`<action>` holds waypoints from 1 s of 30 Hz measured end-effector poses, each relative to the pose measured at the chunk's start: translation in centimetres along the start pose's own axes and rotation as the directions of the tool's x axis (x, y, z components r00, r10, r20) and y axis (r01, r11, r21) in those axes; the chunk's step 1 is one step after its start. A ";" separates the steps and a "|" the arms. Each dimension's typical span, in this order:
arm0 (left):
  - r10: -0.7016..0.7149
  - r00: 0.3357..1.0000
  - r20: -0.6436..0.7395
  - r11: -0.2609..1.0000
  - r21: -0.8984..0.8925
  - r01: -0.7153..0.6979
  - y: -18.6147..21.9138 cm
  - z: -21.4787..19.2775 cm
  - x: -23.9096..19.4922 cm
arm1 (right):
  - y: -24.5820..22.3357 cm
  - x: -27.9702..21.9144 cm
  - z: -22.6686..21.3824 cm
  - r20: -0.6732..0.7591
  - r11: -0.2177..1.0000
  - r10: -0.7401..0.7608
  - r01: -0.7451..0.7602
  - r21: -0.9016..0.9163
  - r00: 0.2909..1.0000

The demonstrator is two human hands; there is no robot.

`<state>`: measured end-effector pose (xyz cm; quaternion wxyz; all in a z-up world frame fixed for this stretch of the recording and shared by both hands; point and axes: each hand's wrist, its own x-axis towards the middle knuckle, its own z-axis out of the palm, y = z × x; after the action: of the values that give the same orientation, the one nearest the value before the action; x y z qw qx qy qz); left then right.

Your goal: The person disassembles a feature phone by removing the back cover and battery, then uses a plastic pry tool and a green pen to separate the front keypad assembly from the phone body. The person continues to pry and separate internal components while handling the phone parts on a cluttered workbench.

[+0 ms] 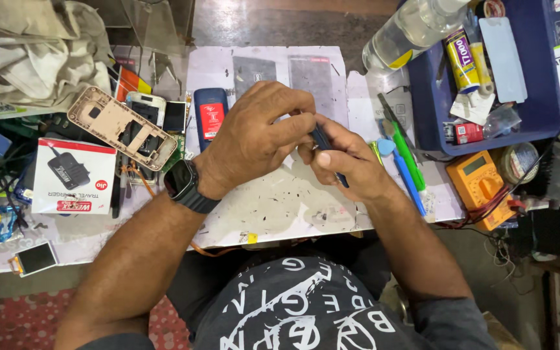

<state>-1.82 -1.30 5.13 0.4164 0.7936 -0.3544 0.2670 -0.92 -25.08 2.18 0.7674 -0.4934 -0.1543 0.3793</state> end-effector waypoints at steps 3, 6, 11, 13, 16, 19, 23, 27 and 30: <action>-0.011 1.000 0.020 1.000 -0.007 0.011 0.1 -0.1 0.0 | -0.1 -0.1 0.1 0.018 0.999 0.021 -0.021 0.043 1.000; -0.012 0.999 0.039 1.000 -0.010 0.012 0.2 -0.3 0.1 | -0.3 -0.2 0.1 0.062 0.990 0.041 -0.049 0.133 0.997; -0.014 0.999 0.041 1.000 -0.015 0.015 0.4 -0.3 0.1 | -0.4 -0.2 0.2 0.094 0.985 0.049 -0.064 0.159 0.994; -0.007 0.999 0.040 1.000 -0.009 0.007 0.4 -0.3 0.1 | -0.4 -0.2 0.2 0.083 0.987 0.049 -0.061 0.147 0.995; 0.006 0.999 0.045 1.000 -0.001 -0.006 0.4 -0.4 0.1 | -0.4 -0.1 0.2 0.078 0.988 0.046 -0.056 0.143 0.996; 0.011 0.997 0.072 1.000 0.002 -0.011 0.3 -0.5 0.1 | -0.3 -0.1 0.4 0.083 0.984 0.040 -0.054 0.169 0.996; -0.006 0.996 0.085 1.000 -0.001 0.006 0.3 -0.3 0.3 | -0.6 0.0 0.9 0.085 0.982 0.034 -0.049 0.180 0.996; -0.023 0.997 0.080 1.000 0.003 0.023 0.4 0.0 0.3 | -0.9 0.1 1.2 0.061 0.990 0.013 -0.021 0.140 0.998; -0.028 0.996 0.082 1.000 0.013 0.027 0.3 0.1 0.3 | -0.8 0.1 1.1 0.068 0.985 0.050 -0.061 0.159 0.996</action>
<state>-1.84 -1.60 5.42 0.4004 0.8111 -0.3587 0.2305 -1.22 -24.51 3.38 0.7886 -0.4215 -0.1336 0.4273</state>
